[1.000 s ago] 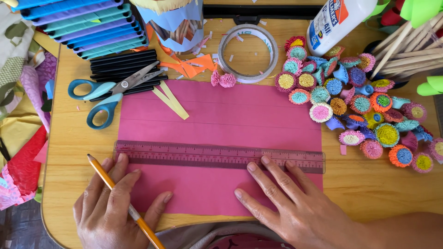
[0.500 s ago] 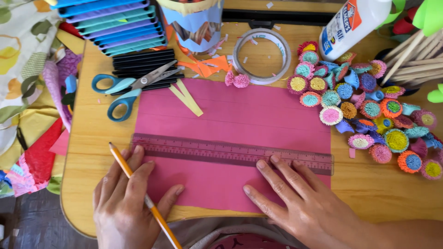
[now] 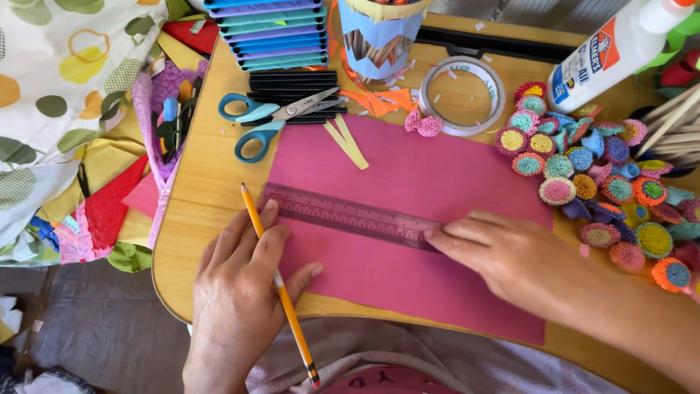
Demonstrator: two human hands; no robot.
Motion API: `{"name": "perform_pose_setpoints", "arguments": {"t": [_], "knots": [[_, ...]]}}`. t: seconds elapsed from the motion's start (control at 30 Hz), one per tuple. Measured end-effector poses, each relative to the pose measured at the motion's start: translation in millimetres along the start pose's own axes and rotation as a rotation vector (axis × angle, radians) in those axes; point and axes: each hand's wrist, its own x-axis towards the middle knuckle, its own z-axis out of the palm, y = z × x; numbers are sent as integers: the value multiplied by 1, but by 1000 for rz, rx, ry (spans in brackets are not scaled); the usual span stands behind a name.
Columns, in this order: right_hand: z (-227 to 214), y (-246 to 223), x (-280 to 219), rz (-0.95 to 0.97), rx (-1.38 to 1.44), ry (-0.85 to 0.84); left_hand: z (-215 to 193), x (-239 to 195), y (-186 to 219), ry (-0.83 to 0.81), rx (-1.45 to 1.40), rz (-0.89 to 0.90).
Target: Drawing parallel lines on a pink sheet of paper using a ruler and a pencil
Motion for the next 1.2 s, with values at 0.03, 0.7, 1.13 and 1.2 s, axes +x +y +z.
{"name": "perform_pose_setpoints", "arguments": {"t": [0.03,0.7,1.13,1.2], "knots": [[-7,5,9,-3,-2,0,-1,1,0,2,0,-2],[-43,52,79,-165,22,-419,2,3,7,228,-209,52],[-34,63,79,-191,97,-401,35,50,150,-261,-1121,10],[-30,66,79,-220,69,-386,44,51,166,-320,-1137,14]]}}
